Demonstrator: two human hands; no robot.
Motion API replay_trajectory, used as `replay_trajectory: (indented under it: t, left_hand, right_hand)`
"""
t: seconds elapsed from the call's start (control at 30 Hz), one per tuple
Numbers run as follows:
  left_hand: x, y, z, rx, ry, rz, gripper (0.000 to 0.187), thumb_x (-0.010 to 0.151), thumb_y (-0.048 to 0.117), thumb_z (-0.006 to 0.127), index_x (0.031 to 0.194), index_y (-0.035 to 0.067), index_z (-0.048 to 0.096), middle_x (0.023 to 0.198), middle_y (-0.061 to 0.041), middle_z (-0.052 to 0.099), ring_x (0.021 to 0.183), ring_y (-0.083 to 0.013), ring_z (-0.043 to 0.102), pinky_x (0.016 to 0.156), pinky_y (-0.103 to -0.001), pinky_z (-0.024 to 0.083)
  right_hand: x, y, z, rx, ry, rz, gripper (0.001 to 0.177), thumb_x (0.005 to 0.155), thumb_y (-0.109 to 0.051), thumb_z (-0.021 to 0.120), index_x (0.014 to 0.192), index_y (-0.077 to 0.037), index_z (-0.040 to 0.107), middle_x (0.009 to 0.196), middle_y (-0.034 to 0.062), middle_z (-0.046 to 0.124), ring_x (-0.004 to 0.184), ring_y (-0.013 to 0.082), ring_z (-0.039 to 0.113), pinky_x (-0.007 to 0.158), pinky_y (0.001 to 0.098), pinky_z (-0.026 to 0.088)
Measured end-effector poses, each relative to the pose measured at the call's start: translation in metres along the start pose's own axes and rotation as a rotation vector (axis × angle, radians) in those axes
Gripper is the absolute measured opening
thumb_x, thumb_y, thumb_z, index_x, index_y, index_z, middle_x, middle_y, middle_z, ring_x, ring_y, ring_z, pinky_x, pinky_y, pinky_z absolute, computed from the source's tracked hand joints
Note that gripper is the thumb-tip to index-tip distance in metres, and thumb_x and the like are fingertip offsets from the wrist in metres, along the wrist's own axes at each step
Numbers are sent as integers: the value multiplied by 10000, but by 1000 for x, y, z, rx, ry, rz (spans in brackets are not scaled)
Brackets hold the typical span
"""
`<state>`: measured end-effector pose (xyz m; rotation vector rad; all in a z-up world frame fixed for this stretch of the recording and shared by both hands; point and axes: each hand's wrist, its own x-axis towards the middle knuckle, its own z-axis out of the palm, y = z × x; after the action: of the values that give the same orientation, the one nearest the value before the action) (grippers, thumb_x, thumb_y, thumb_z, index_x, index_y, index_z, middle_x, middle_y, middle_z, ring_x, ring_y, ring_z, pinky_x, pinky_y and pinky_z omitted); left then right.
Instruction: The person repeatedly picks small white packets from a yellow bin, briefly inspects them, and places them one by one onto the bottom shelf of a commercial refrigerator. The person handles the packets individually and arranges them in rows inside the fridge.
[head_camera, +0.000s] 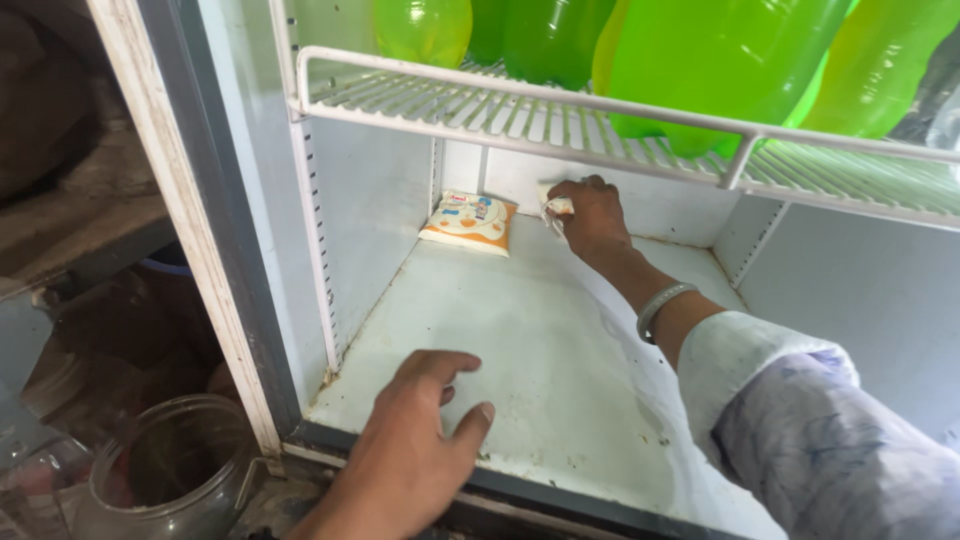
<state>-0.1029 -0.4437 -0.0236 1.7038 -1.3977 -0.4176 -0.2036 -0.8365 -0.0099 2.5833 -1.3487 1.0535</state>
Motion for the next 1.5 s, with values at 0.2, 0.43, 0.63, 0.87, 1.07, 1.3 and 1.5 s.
replay_trajectory:
  t: [0.2,0.43,0.63,0.87,1.07,1.3,1.5]
  left_hand:
    - [9,1,-7,11,-49,-150,437,873,257,741,1282,131,648,1282,-90,671,1173,-221,691,993,-337,551]
    - [7,10,-12,-6,-64,-172,400,864,228,750,1242,122,672,1283,-70,657,1203,-213,679,1008,-317,553]
    - [6,9,-15,-11,-90,-173,382,872,218,740,1236,126,666,1280,-63,647,1224,-217,664,1033,-314,535]
    - [3,0,-11,10,-68,-43,349,832,176,721,1170,94,686,1246,-61,669,1167,-239,686,977,-337,546]
    - [2,-5,-9,-7,-61,-17,347,826,181,732,1159,96,690,1255,-50,667,1162,-236,686,977,-332,540]
    - [-1,-6,-8,-40,-66,-63,332,862,205,738,1176,111,685,1288,-53,650,1188,-237,664,983,-353,534]
    - [-25,-7,-28,-242,176,73,313,851,103,686,1163,94,712,1199,-65,714,1071,-178,751,905,-306,563]
  right_hand:
    - [11,-29,20,-152,-483,33,657,885,-732,441,1476,-445,448,1574,85,350,1482,361,268,1145,734,198]
    - [5,-30,14,-154,-473,-129,638,963,-724,365,1468,-364,513,1511,132,491,1402,395,440,1182,613,340]
    - [7,-24,3,-231,-531,-130,579,992,-643,376,1458,-331,519,1514,126,486,1386,386,469,1168,531,380]
    - [1,-18,11,-186,-469,-477,660,1036,-680,280,1608,-355,326,1671,175,213,1586,378,112,1288,573,149]
    - [-19,-45,0,-169,-561,9,835,870,-823,246,1615,-457,154,1725,85,-45,1584,355,-61,1245,650,65]
    - [-24,-64,-16,-270,-634,82,903,836,-865,251,1624,-436,152,1732,84,-17,1593,381,-45,1235,675,58]
    - [-28,-86,-21,-280,-506,37,829,902,-730,306,1624,-389,84,1703,126,-65,1544,411,-81,1168,693,-69]
